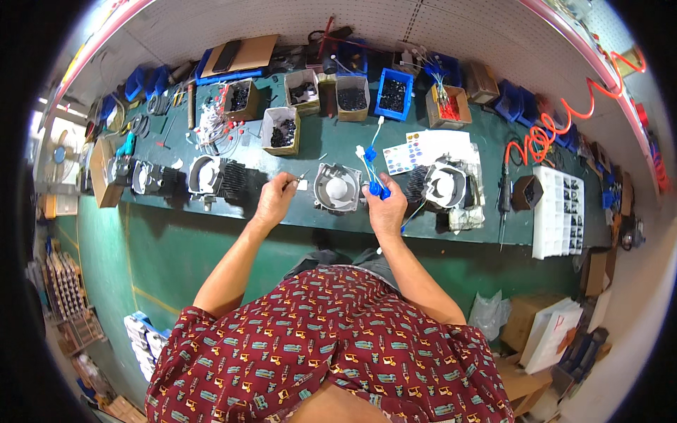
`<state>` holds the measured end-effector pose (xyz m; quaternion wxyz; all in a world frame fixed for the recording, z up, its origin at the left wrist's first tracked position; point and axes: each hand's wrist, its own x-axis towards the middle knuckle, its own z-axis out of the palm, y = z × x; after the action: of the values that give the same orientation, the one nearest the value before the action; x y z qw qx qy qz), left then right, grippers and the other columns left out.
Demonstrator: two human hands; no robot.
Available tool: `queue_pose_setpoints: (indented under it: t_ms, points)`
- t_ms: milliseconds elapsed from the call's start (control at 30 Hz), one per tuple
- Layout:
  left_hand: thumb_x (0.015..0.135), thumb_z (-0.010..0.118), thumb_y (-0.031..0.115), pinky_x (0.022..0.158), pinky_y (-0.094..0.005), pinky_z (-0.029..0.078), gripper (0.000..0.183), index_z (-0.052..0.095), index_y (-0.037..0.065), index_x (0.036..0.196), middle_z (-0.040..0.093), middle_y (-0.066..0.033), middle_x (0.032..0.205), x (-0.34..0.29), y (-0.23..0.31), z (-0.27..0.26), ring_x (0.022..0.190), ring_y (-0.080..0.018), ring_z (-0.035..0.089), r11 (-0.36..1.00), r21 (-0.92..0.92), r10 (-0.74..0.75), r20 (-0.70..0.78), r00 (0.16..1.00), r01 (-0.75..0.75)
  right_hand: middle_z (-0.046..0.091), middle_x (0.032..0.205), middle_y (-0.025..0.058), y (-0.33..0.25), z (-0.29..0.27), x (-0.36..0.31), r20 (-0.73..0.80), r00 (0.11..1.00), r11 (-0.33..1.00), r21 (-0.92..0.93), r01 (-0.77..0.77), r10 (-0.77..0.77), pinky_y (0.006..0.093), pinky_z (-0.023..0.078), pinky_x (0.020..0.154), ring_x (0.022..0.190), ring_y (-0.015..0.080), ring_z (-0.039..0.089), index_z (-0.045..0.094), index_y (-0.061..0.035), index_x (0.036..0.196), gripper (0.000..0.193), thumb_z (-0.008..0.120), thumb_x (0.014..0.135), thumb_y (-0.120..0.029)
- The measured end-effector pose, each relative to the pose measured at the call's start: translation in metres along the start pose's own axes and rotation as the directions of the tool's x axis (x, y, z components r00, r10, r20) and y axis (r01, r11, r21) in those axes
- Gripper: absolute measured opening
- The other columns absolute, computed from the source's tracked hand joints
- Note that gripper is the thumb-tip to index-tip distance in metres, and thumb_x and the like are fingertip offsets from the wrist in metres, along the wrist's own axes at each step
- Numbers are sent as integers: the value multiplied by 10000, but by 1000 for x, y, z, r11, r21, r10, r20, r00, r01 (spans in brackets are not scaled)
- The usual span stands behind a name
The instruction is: The person uses a pneumatic tool to fasten components on a circular metal housing, then switches to a blue-handled screwdriver to tighten screws and connect wires. The person handles multiple similar housings on a green workbench, moving them between positions while working.
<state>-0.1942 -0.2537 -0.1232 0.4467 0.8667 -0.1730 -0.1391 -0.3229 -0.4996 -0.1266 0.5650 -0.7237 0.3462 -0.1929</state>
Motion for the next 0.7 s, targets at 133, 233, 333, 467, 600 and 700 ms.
queue_pose_setpoints:
  t_ms: [133,233,333,467,600,700]
  points:
    - [988,649,134,697,-362,514,169,675,-23,1045,676,-125,787,10,-25,3,717,-186,617,999,-32,-21,65,998,23,719,841,161,-6,28,-6,-66,997,990,-138,34,-43,343,544,709,736,198,686,691,51,1043,280,790,802,-52]
    - [991,644,134,694,-360,515,169,679,-26,1031,672,-122,776,12,-33,3,708,-183,612,999,-31,16,111,994,-12,644,730,107,3,34,12,-61,981,949,-269,162,-185,359,491,643,655,170,579,666,42,922,189,771,809,-68]
    - [982,656,107,693,-338,512,149,687,-24,1046,661,-106,765,5,-38,1,706,-150,591,998,-65,19,168,986,-8,711,841,209,-8,33,39,124,963,948,-187,259,-239,407,522,692,727,330,679,597,26,896,161,722,827,-49]
    - [981,663,83,691,-310,504,143,691,-30,1064,650,-65,763,2,-38,5,715,-114,566,993,-115,44,217,975,-19,741,911,192,2,40,75,278,907,929,-107,355,-315,425,541,748,835,344,712,595,6,974,215,751,845,-65]
    - [988,656,76,688,-293,494,139,692,-32,1067,629,-40,762,4,-44,9,724,-91,550,987,-161,40,223,974,-3,688,838,219,-11,47,72,229,918,878,-288,382,-325,453,537,714,812,423,688,592,-3,971,260,790,832,-98]
    - [986,659,75,684,-287,488,143,692,-32,1075,624,-20,769,9,-44,9,724,-86,541,985,-173,40,256,966,5,682,835,222,-12,48,68,213,941,898,-302,319,-262,456,533,699,803,422,685,594,-3,975,280,804,825,-111]
